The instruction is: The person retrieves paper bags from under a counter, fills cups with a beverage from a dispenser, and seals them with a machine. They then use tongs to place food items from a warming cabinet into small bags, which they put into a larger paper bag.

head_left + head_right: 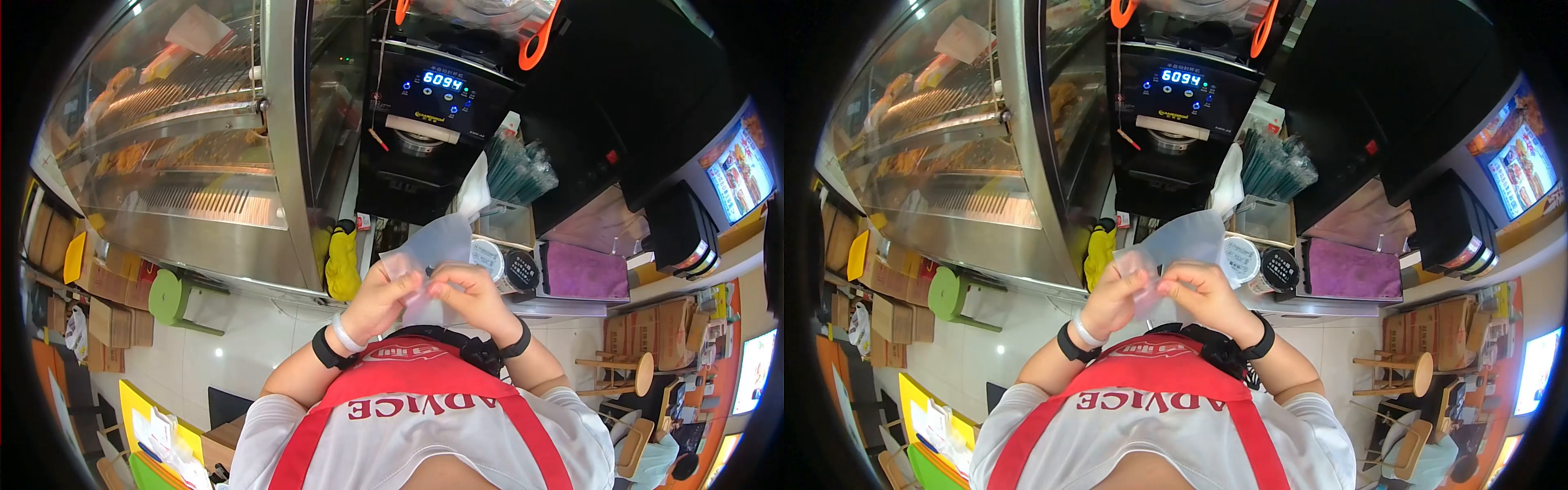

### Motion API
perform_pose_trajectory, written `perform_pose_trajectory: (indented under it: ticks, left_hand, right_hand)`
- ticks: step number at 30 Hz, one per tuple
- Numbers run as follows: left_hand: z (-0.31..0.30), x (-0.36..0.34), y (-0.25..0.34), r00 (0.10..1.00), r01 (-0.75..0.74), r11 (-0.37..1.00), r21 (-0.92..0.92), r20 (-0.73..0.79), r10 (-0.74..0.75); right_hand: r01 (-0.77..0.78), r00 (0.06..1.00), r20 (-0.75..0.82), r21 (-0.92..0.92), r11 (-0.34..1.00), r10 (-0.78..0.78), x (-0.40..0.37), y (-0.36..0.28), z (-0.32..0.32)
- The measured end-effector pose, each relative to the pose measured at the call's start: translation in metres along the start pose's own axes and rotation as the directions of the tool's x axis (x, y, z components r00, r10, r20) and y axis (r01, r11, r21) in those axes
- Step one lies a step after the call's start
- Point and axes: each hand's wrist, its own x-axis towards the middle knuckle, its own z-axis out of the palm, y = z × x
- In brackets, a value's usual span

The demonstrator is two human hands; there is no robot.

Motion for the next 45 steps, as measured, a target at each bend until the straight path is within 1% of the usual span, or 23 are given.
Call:
perform_pose_trajectory:
  ticks: [2,3,5,7,9,10,11,12,13,15,16,18,20,21,24,27,30,32,34,36,39,43,45]
  left_hand:
    - [0.002,0.001,0.003,0.999,0.007,1.0,0.003,-0.04,-0.007]
    - [0.003,0.001,0.004,0.997,0.014,1.0,0.005,-0.078,-0.013]
    - [-0.001,0.0,0.003,0.998,-0.029,0.997,0.068,-0.048,0.033]
    - [0.002,-0.001,0.004,0.997,-0.073,0.989,0.129,-0.017,0.075]
    - [0.013,-0.001,0.006,0.993,0.008,0.982,0.189,-0.119,0.015]
    - [0.008,-0.001,0.005,0.992,0.005,0.982,0.189,-0.121,0.018]
    - [-0.001,-0.002,0.002,0.994,0.023,0.995,0.101,-0.107,-0.012]
    - [-0.004,-0.002,0.003,0.995,0.042,0.999,0.012,-0.09,-0.041]
    - [-0.004,-0.003,0.003,0.995,0.039,0.999,0.011,-0.091,-0.037]
    - [0.001,-0.003,0.005,0.988,-0.066,0.996,0.065,-0.137,0.075]
    - [0.0,-0.004,0.004,0.987,-0.069,0.996,0.064,-0.138,0.077]
    - [-0.001,-0.007,0.003,0.992,-0.099,0.974,0.205,-0.06,0.113]
    - [0.0,-0.008,0.002,0.99,-0.116,0.963,0.243,-0.051,0.132]
    - [0.001,-0.008,0.002,0.988,-0.131,0.951,0.281,-0.039,0.148]
    - [0.01,-0.01,0.007,0.979,-0.16,0.965,0.208,-0.087,0.182]
    - [0.009,-0.015,0.008,0.981,-0.144,0.98,0.141,-0.111,0.16]
    - [0.01,-0.018,0.008,0.978,-0.099,0.976,0.192,-0.16,0.131]
    - [0.003,-0.018,0.003,0.981,-0.118,0.963,0.241,-0.123,0.15]
    - [0.002,-0.021,0.003,0.982,-0.138,0.947,0.29,-0.086,0.169]
    - [0.007,-0.026,0.008,0.986,-0.088,0.986,0.142,-0.131,0.107]
    - [0.002,-0.031,0.005,0.987,-0.085,0.994,0.072,-0.13,0.094]
    - [0.0,-0.039,0.01,0.986,-0.081,0.994,0.076,-0.14,0.091]
    - [-0.008,-0.044,0.013,0.99,-0.02,0.992,0.123,-0.134,0.037]
  right_hand:
    - [-0.019,0.996,-0.091,0.093,0.996,0.028,0.002,0.002,-0.002]
    - [-0.019,0.996,-0.087,0.093,0.995,0.028,0.002,0.001,-0.001]
    - [0.003,0.994,-0.107,0.089,0.996,0.006,0.005,-0.003,0.002]
    - [-0.012,0.997,-0.071,0.088,0.996,0.018,0.006,0.002,0.004]
    - [-0.026,0.999,-0.034,0.086,0.996,0.029,0.007,0.003,0.006]
    - [-0.056,0.998,-0.036,0.047,0.997,0.058,0.008,0.002,0.007]
    - [-0.087,0.995,-0.039,0.007,0.996,0.087,0.008,0.001,0.007]
    - [-0.086,0.996,-0.035,0.007,0.996,0.086,0.008,0.002,0.007]
    - [-0.052,0.999,-0.017,-0.058,0.997,0.051,0.007,0.005,0.005]
    - [-0.016,1.0,0.006,-0.124,0.992,0.017,0.007,0.005,0.004]
    - [0.023,1.0,-0.009,-0.141,0.99,-0.024,0.008,0.003,0.004]
    - [0.063,0.998,-0.019,-0.159,0.985,-0.066,0.008,-0.005,0.006]
    - [0.011,0.999,-0.041,-0.058,0.998,-0.014,0.007,-0.013,0.011]
    - [0.012,0.999,-0.039,-0.058,0.998,-0.015,0.007,-0.013,0.012]
    - [-0.005,0.997,-0.078,-0.066,0.998,0.0,0.008,-0.008,0.014]
    - [0.009,0.997,-0.08,-0.076,0.997,-0.015,0.007,-0.008,0.015]
    - [0.042,0.999,-0.021,-0.04,0.998,-0.043,0.007,-0.015,0.018]
    - [-0.035,0.999,-0.03,-0.002,0.999,0.035,0.007,-0.012,0.02]
    - [-0.053,0.998,-0.042,-0.024,0.998,0.052,0.006,-0.016,0.023]
    - [-0.07,0.996,-0.054,-0.045,0.997,0.068,0.004,-0.016,0.026]
    - [-0.029,0.999,-0.032,0.016,0.999,0.029,0.001,-0.01,0.028]
    - [-0.054,0.999,-0.001,0.018,0.998,0.054,-0.001,-0.01,0.032]
    - [-0.082,0.997,0.004,0.047,0.996,0.082,-0.002,-0.009,0.035]
